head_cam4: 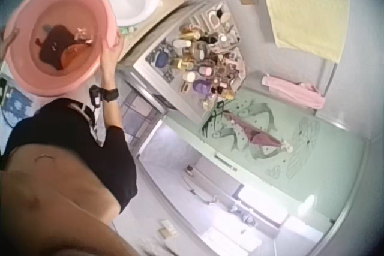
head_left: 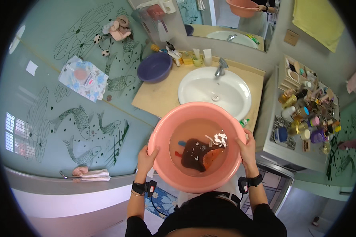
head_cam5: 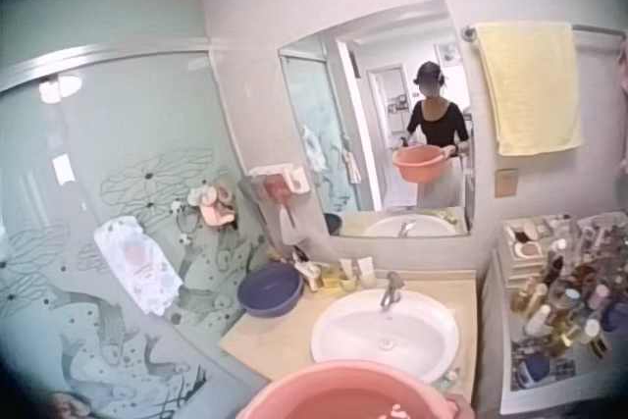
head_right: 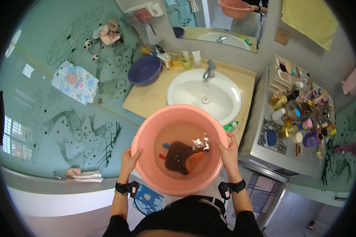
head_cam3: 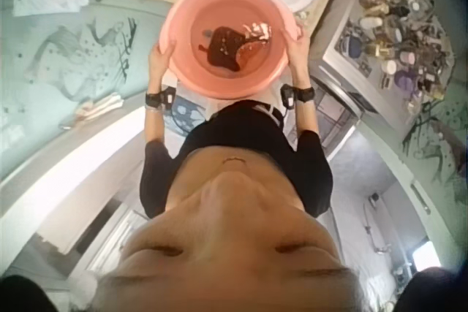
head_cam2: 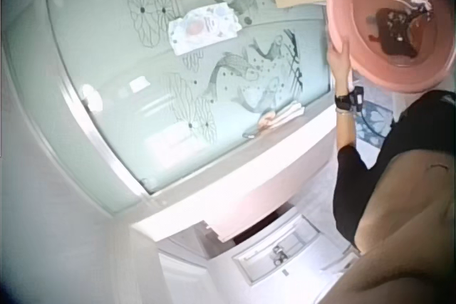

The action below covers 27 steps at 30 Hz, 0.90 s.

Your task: Carrying a basin of water with a cloth to a sink and washing the cloth by hand.

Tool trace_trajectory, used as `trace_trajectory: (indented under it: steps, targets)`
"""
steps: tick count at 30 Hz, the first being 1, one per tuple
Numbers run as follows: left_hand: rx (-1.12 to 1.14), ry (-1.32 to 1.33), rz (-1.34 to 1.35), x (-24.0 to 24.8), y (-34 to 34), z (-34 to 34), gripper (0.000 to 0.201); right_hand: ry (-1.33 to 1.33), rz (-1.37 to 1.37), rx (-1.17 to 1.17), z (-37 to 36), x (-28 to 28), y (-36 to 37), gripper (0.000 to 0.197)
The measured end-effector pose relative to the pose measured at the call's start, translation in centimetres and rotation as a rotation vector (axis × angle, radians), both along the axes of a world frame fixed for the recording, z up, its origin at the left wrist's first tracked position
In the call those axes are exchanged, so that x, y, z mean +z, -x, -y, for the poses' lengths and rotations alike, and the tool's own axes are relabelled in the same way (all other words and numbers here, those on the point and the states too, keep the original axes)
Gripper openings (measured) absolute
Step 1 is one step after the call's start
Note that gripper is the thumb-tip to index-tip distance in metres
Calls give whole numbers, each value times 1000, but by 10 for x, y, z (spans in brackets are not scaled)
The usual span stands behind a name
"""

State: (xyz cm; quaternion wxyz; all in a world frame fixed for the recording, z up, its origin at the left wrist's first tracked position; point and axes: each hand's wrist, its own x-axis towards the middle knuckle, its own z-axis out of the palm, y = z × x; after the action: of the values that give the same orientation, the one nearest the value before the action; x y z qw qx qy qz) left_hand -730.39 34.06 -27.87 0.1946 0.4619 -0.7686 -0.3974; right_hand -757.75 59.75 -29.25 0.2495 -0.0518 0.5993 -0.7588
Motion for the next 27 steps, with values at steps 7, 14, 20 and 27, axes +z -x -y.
trace_trajectory:
  steps: [7,14,20,27]
  targets:
    - [84,-62,37,-32,16,92,37,-31,-6,145,117,-43,39,41]
    - [107,-132,77,-76,30,216,31,-309,-26,170,237,-94,49,39]
    - [43,-143,216,-106,45,312,35,-325,52,138,312,-129,44,30]
    - [-35,-62,303,-129,65,402,36,-595,-37,169,385,-164,43,27]
